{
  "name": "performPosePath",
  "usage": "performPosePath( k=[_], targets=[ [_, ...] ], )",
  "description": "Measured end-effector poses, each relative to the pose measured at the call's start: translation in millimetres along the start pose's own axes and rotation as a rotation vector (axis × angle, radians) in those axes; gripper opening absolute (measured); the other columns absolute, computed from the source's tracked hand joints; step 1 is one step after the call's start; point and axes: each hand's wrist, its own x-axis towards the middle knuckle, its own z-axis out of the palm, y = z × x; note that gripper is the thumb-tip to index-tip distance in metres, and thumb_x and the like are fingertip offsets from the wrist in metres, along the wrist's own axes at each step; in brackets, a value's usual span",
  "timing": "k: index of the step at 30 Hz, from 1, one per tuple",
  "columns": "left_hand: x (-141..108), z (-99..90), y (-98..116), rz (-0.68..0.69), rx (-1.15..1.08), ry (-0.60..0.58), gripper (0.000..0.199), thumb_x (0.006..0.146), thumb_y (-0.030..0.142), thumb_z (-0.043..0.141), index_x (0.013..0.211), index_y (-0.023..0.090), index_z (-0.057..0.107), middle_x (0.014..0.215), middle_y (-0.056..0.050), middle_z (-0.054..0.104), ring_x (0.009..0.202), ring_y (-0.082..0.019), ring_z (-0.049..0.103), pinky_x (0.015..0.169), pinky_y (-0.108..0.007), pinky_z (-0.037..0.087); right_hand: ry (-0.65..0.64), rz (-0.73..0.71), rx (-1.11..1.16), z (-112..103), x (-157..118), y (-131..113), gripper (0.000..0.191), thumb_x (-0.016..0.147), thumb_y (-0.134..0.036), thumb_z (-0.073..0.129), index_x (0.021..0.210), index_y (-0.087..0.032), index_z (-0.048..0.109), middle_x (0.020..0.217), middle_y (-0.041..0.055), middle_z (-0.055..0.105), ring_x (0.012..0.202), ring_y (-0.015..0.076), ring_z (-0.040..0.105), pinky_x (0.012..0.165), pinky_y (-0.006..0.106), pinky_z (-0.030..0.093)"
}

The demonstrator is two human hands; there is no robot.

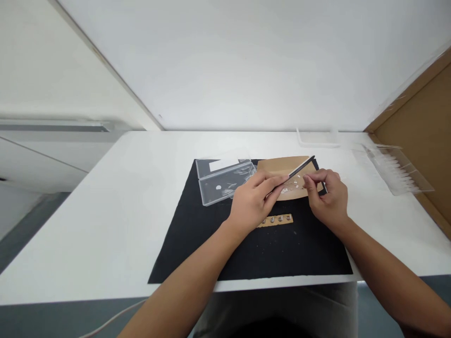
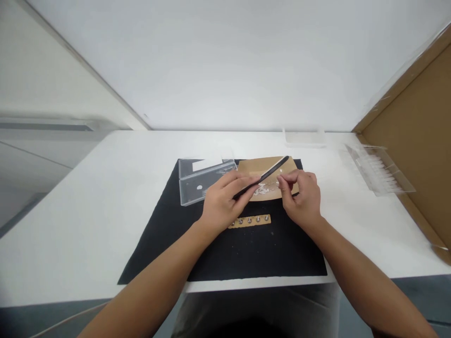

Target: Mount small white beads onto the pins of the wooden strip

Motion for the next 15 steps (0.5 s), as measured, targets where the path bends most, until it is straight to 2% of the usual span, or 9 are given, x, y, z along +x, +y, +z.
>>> performPosePath(
  k=[4,6,10,12,15],
  targets=[
    [1.3,-0.7,-0.3,-0.022,0.033,-0.008,0.025,0.102,0.023,0.064,0.127,0.022,0.07,0.105,-0.006,0.073,0.093,-0.016,0.071,0.082,-0.028,0.059,-0.035,-0.04,0.073,-5.2,-1.2,1.3,0.01,0.1,-0.03,0.066,0.094,-0.025,0.06,0.079,-0.0007,0.073,0.076,0.0195,0.069,0.085,0.041,0.051],
    [1.4,-0.6,-1.8,-0.04,0.046,0.013,0.022,0.102,0.023,0.063,0.123,0.022,0.071,0.102,-0.005,0.072,0.093,-0.017,0.071,0.081,-0.028,0.058,-0.146,-0.123,0.163,-9.9,-2.1,1.8,0.007,0.101,-0.026,0.064,0.095,-0.026,0.06,0.077,-0.0016,0.073,0.076,0.0189,0.07,0.081,0.039,0.053],
    [0.8,-0.2,-3.9,-0.06,0.066,0.043,0.019,0.102,0.025,0.063,0.119,0.021,0.071,0.101,-0.006,0.071,0.095,-0.018,0.07,0.081,-0.03,0.059,-0.469,-0.278,0.321,-16.9,-3.2,-0.5,0.008,0.102,-0.02,0.06,0.098,-0.027,0.06,0.077,-0.0054,0.075,0.069,0.014,0.069,0.07,0.031,0.053],
    [0.3,0.0,-3.9,-0.062,0.066,0.031,0.018,0.103,0.025,0.062,0.118,0.02,0.07,0.1,-0.006,0.072,0.095,-0.019,0.07,0.081,-0.03,0.059,-0.546,-0.308,0.336,-17.4,-3.4,-2.3,0.007,0.101,-0.02,0.06,0.099,-0.027,0.059,0.077,-0.007,0.075,0.066,0.0122,0.069,0.066,0.028,0.052],
    [-0.5,0.6,-3.4,-0.067,0.053,0.013,0.017,0.103,0.025,0.062,0.117,0.021,0.069,0.102,-0.006,0.073,0.096,-0.019,0.071,0.082,-0.031,0.059,-0.577,-0.324,0.31,-16.2,-3.1,-3.6,0.007,0.1,-0.02,0.061,0.097,-0.026,0.059,0.076,-0.0073,0.074,0.065,0.0117,0.069,0.066,0.027,0.052]
  ],
)
